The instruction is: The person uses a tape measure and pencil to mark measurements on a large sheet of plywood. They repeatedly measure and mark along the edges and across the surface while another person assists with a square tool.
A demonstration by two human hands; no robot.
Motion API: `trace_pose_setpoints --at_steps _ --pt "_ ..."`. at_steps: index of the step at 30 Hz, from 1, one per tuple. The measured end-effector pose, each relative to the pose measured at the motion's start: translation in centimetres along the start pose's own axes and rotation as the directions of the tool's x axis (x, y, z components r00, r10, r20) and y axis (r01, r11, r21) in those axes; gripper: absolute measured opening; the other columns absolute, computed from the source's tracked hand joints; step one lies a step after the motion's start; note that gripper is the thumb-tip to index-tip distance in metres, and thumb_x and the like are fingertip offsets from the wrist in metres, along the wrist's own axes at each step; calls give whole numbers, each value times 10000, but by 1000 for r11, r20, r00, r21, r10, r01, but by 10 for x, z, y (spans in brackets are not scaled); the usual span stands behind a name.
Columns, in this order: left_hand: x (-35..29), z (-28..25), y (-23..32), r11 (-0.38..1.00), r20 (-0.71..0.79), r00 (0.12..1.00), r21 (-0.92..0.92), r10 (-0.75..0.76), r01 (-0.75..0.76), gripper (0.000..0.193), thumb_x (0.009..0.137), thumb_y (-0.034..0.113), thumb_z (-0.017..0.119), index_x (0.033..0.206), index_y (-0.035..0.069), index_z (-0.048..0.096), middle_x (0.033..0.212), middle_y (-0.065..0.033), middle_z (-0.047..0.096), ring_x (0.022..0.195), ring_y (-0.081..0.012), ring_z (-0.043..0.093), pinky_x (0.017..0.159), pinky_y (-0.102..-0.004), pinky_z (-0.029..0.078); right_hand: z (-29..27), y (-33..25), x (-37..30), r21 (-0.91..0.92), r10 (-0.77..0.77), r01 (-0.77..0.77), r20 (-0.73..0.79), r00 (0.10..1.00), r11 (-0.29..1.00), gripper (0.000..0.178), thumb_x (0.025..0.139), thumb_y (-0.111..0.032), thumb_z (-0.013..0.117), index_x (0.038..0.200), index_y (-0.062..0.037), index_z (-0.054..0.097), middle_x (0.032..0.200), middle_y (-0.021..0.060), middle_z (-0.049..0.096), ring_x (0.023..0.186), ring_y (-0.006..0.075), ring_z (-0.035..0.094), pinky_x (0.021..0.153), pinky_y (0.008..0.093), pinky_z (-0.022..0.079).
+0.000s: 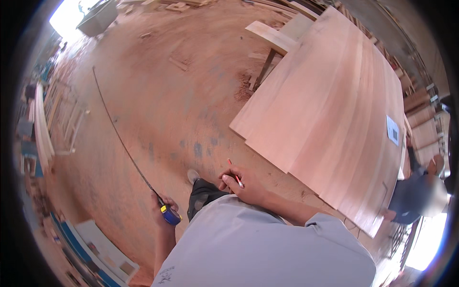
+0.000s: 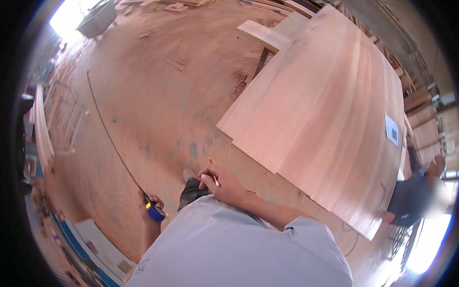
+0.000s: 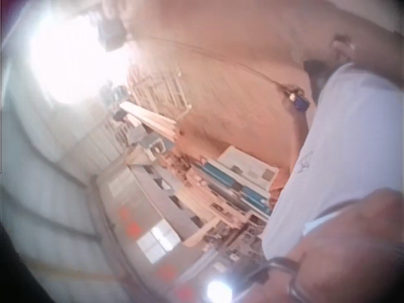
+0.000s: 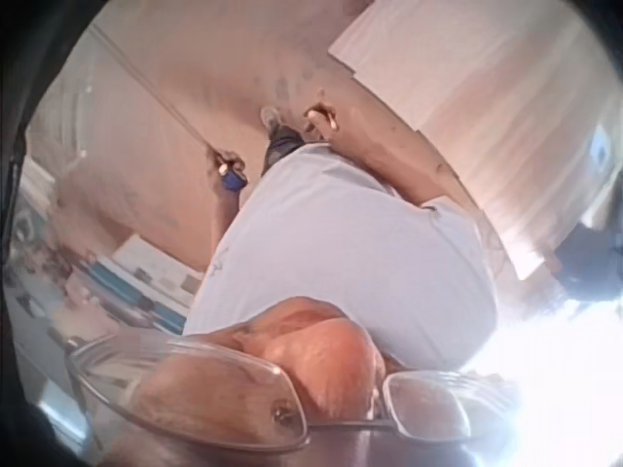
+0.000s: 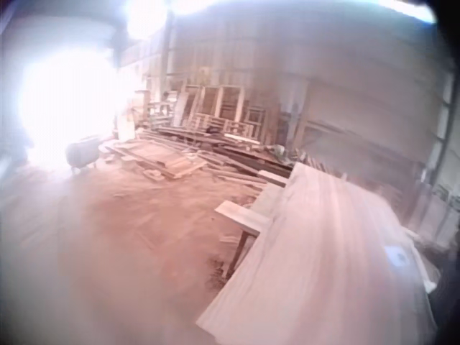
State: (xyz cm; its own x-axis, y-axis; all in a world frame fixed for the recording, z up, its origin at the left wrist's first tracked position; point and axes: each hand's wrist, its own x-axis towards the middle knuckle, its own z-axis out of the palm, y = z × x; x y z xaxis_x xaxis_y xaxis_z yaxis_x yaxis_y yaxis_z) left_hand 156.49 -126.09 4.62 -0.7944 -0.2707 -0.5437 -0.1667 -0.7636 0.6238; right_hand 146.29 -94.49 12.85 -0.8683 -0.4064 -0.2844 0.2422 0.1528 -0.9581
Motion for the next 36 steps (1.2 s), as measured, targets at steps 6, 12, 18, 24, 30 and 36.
trace_pose_setpoints --at_steps 6,12,18,24,30,36 --pt "152 98 81 823 170 967 565 -191 63 579 1079 519 443 714 77 525 623 -111 564 481 -198 555 449 -303 454 19 -12 88 -2 86 -93 -365 927 996 192 1030 -155 569 1074 17 644 851 111 768 772 211 760 703 329 574" --pt "274 240 122 462 385 758 878 -526 -125 630 1071 515 469 645 57 546 582 -119 584 482 -182 577 449 -286 441 47 -26 124 96 54 9 -636 770 995 164 1033 -106 567 1095 20 652 868 106 753 752 169 723 709 307 562" --pt "364 363 93 121 415 396 800 -819 -588 618 1047 476 563 648 9 620 600 -87 631 557 -150 619 561 -296 485 37 9 146 343 285 179 -915 285 922 149 1035 -76 565 1073 34 658 855 93 746 674 100 650 633 252 524" --pt "416 475 37 -77 145 160 457 -977 -886 500 1004 359 665 660 -4 674 565 -35 631 542 -86 557 531 -285 449 -4 42 151 313 441 419 -861 -253 853 208 1078 -159 520 1100 1 650 884 90 730 660 90 604 597 245 503" --pt "441 590 -36 -32 -105 14 175 -994 -984 447 983 331 702 697 -12 694 563 -44 625 514 -104 540 521 -295 452 24 66 144 308 596 526 -573 -563 793 227 1085 -206 521 1140 -24 645 936 87 739 689 99 613 606 245 511" --pt "437 684 -166 217 -378 -146 -152 -914 -964 421 991 301 687 708 -11 682 568 -58 630 525 -130 607 509 -308 482 59 78 208 259 674 625 -197 -712 736 186 1076 -187 532 1101 -25 620 896 89 711 694 99 611 567 241 490"
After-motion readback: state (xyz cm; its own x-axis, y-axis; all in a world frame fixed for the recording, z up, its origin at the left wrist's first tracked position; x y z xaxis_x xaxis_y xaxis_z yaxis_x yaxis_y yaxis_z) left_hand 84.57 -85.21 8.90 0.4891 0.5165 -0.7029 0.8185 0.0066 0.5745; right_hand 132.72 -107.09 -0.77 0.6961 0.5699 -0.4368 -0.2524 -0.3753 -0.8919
